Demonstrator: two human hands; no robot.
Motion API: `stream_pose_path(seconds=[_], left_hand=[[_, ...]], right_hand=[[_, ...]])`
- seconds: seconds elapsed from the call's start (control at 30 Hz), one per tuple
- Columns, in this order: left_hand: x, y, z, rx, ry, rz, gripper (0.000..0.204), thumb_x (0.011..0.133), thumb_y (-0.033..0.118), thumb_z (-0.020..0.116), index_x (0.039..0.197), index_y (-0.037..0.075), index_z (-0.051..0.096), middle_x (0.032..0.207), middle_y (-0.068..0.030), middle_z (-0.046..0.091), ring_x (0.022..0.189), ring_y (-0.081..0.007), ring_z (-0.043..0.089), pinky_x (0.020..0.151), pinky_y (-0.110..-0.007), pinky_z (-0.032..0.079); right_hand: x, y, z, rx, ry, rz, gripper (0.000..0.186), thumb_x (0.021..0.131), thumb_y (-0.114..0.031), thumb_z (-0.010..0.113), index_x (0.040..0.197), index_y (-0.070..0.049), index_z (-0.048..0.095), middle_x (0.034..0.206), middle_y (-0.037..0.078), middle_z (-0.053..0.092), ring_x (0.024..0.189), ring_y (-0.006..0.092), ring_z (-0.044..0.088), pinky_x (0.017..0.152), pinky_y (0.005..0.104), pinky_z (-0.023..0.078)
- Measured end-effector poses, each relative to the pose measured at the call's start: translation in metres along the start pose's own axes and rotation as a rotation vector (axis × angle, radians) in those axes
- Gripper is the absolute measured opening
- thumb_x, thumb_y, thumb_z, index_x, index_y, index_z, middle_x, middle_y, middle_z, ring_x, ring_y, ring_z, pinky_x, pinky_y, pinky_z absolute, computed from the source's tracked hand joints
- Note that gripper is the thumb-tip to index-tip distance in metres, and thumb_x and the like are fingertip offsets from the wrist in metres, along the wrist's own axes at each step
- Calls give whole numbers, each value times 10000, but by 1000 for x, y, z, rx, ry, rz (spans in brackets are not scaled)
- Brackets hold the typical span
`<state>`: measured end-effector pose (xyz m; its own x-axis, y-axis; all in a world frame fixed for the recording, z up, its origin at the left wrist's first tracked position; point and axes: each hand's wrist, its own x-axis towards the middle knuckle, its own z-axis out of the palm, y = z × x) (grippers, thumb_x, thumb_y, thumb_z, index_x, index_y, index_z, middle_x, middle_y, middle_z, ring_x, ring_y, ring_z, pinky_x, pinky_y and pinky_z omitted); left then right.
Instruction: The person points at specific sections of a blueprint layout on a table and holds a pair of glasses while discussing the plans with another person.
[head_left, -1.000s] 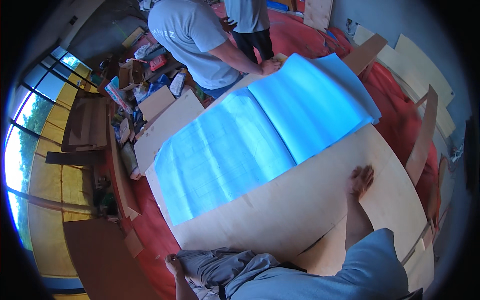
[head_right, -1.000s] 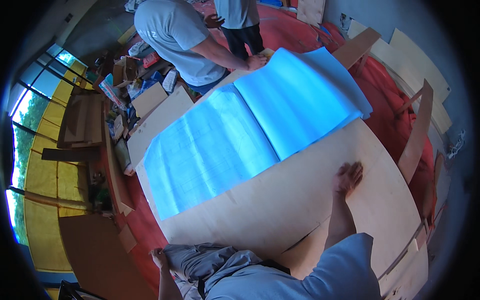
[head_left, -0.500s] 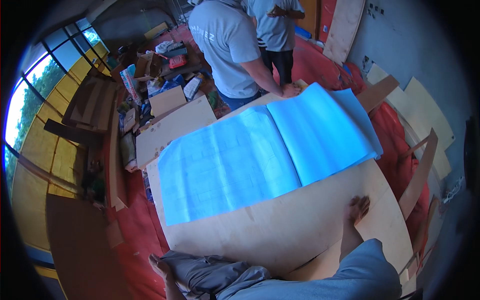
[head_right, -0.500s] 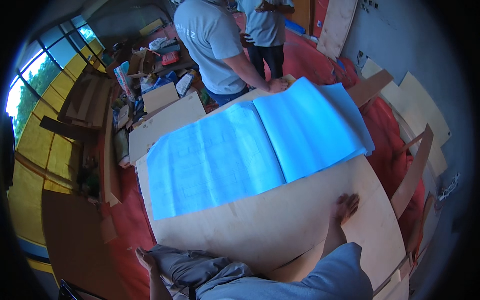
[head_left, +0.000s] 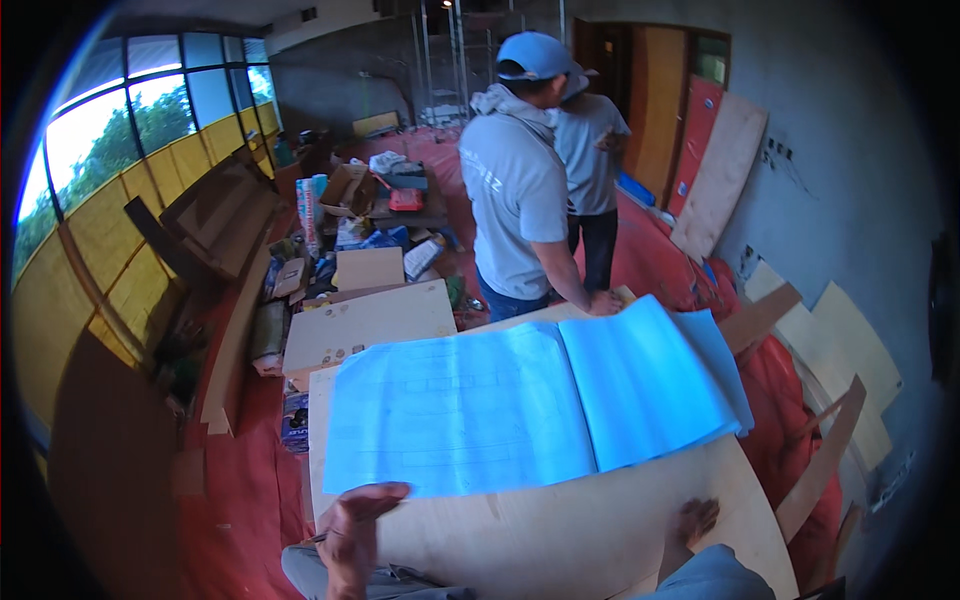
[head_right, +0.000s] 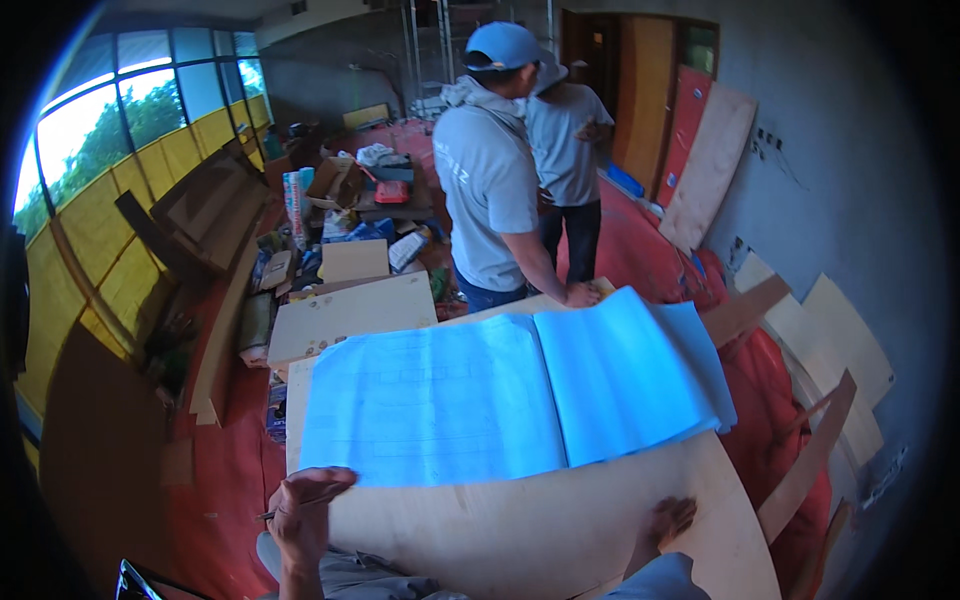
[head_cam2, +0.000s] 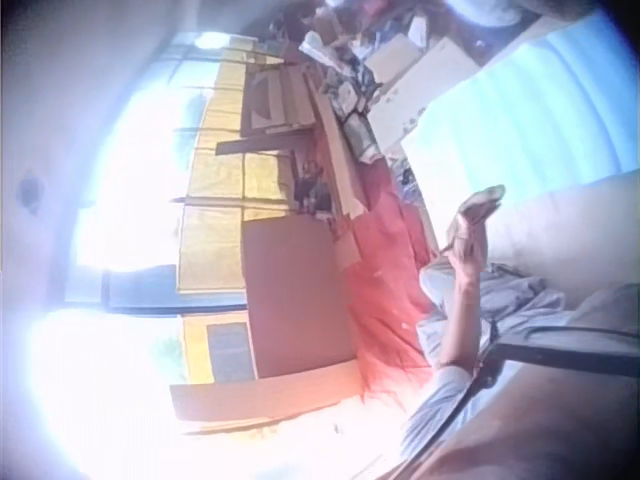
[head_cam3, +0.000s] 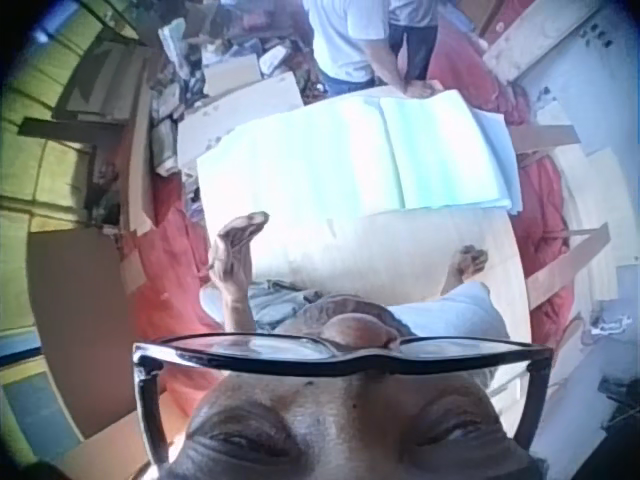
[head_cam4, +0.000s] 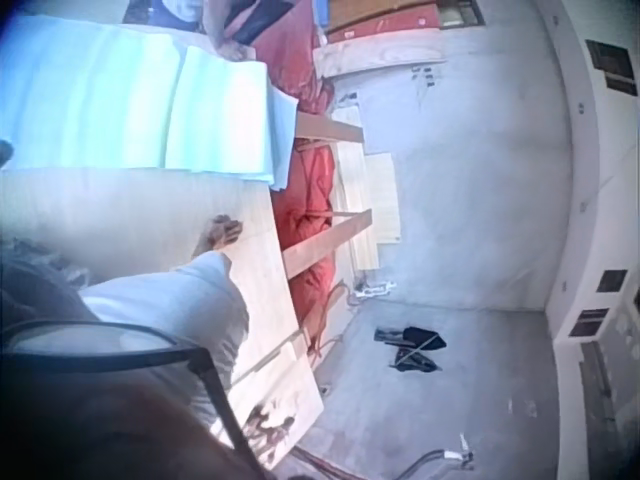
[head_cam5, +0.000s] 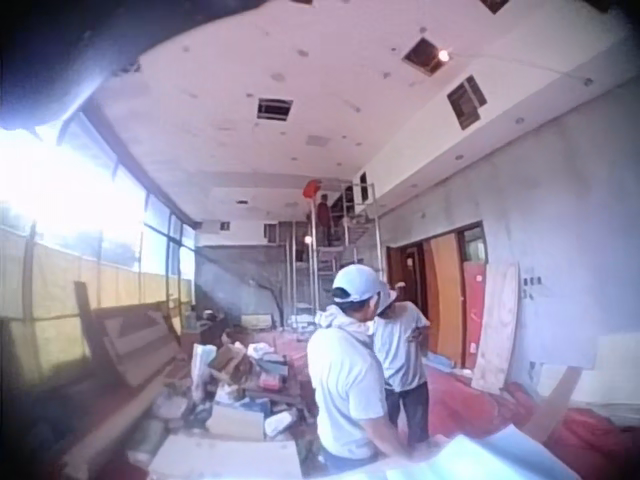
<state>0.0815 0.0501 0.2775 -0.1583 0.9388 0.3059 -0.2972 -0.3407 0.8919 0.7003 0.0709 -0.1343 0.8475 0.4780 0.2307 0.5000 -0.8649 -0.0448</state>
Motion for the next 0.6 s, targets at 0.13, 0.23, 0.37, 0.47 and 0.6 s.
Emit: stream_pose_path(seconds=[0.13, 0.23, 0.37, 0.47, 0.6], left_hand=[[49, 49, 93, -400, -563, 196, 505, 1136, 382, 402, 1488, 25, 465, 1169, -249, 732, 1196, -435, 665, 1092, -731, 395], [38, 97, 138, -429, -681, 277, 512, 1140, 373, 387, 1570, 97, 365, 1131, -204, 747, 1154, -420, 680, 1048, -742, 427], [41, 100, 181, -610, -473, 465, 468, 1088, 292, 491, 1528, 149, 416, 1232, -93, 634, 1070, -343, 677, 981, -664, 499], [44, 105, 201, -352, -566, 611, 725, 976, 154, 729, 1618, 217, 397, 1611, 0, 401, 1087, -268, 635, 996, -516, 568], [31, 124, 213, -374, -433, 563, 656, 961, 140, 711, 1562, 192, 455, 1544, -9, 452, 1043, -266, 640, 970, -501, 577]], right_hand=[[11, 10, 5, -119, 9, 15, 682, 1063, -483, 385, 1579, -40, 425, 1652, 144, 403, 1542, 326, 343, 1226, 505, 301], [9, -4, 39, -101, 75, -61, 687, 1065, -498, 362, 1562, -31, 443, 1640, 148, 420, 1518, 331, 376, 1212, 494, 319], [14, 1, 39, -112, 98, -46, 675, 1068, -491, 354, 1549, -29, 461, 1627, 156, 437, 1503, 335, 401, 1204, 495, 330], [20, 23, 35, -137, 130, -26, 667, 1070, -486, 348, 1538, -28, 474, 1617, 162, 451, 1492, 339, 420, 1198, 495, 338], [12, -6, 29, -97, 146, -71, 658, 1073, -480, 340, 1525, -26, 492, 1604, 170, 468, 1477, 343, 446, 1191, 495, 350]])
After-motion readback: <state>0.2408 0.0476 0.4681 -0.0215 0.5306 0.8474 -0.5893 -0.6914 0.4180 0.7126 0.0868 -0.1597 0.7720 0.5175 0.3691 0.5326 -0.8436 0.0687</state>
